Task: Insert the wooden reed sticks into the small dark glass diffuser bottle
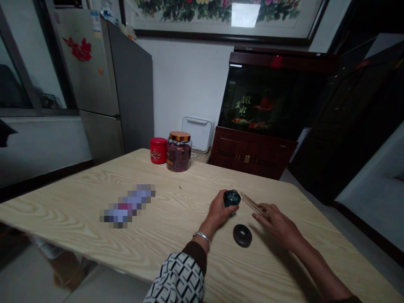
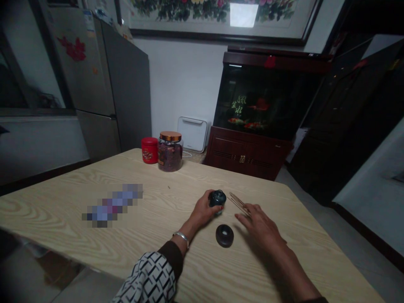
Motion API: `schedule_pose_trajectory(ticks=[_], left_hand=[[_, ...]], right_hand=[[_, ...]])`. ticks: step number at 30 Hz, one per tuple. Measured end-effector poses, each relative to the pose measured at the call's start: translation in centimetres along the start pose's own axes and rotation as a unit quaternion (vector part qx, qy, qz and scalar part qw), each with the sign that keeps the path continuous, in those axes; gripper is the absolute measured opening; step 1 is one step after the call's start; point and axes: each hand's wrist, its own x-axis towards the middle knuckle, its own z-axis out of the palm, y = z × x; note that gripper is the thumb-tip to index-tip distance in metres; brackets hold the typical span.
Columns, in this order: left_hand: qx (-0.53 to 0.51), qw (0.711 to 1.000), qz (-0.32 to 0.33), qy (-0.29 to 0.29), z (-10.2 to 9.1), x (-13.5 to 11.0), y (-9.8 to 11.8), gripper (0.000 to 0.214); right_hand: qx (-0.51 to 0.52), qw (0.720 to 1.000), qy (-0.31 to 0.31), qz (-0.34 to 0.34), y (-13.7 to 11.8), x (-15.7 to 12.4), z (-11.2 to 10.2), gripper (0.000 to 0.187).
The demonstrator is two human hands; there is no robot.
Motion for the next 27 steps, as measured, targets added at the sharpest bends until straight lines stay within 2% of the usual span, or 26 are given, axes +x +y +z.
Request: schedule_pose_trajectory(ticks=[2,4,7,8,10,11,14,16,18,20,23,27], left_hand=[[0.0,1.0,-0.005,0.0,0.0,0.0,0.2,0.064],[0.007,1.0,-0.01,0.004,-0.1,-0.1,0.3,0.063],[0.004,1.0,-0.005,0.003,-0.2,-0.2,0.4,0.063],[-0.001,1.0,-0.002,0.001,-0.2,-0.2,0.4,0.064],[-0.006,1.0,-0.003,-0.004,-0.3,-0.3,0.4,0.065],[-0.005,1.0,-0.006,-0.005,-0.3,-0.2,0.4,0.065],[-0.002,1.0,-0.011,-0.006,-0.3,-0.2,0.2,0.065],[-0.005,1.0,-0.007,-0.007,-0.2,-0.2,0.1,0.065],[-0.006,1.0,-0.004,-0.009,-0.2,-0.2,0.0,0.066],[-0.006,1.0,-0.006,-0.012,-0.1,-0.2,-0.1,0.068],[-0.012,1.0,-0.01,-0.016,-0.1,-0.2,-0.2,0.067],[-0.028,0.999,-0.015,-0.02,-0.2,-0.2,-0.1,0.068]], right_hand=[[0.054,0.992,-0.091,-0.071,-2.8,-0.6,-0.3,0.059],[0.025,0.98,-0.166,-0.11,-4.9,-1.0,-0.1,0.068],[0.012,0.97,-0.206,-0.124,-6.0,-0.8,-0.2,0.055],[0.052,0.97,-0.198,-0.13,-5.9,-0.5,-0.5,0.05],[0.207,0.958,-0.145,-0.136,-5.6,0.7,-1.6,0.045],[0.305,0.938,-0.101,-0.13,-5.6,1.5,-2.1,0.045],[0.533,0.841,0.042,-0.08,-6.3,4.3,-3.0,0.046],[0.593,0.796,0.109,-0.052,-7.2,6.3,-2.4,0.049],[0.613,0.777,0.14,-0.033,-7.8,7.9,-0.9,0.052],[0.608,0.78,0.145,-0.032,-7.9,8.8,0.8,0.053],[0.57,0.81,0.127,-0.06,-7.2,9.0,2.5,0.051],[0.493,0.861,0.094,-0.085,-6.0,8.1,2.6,0.043]])
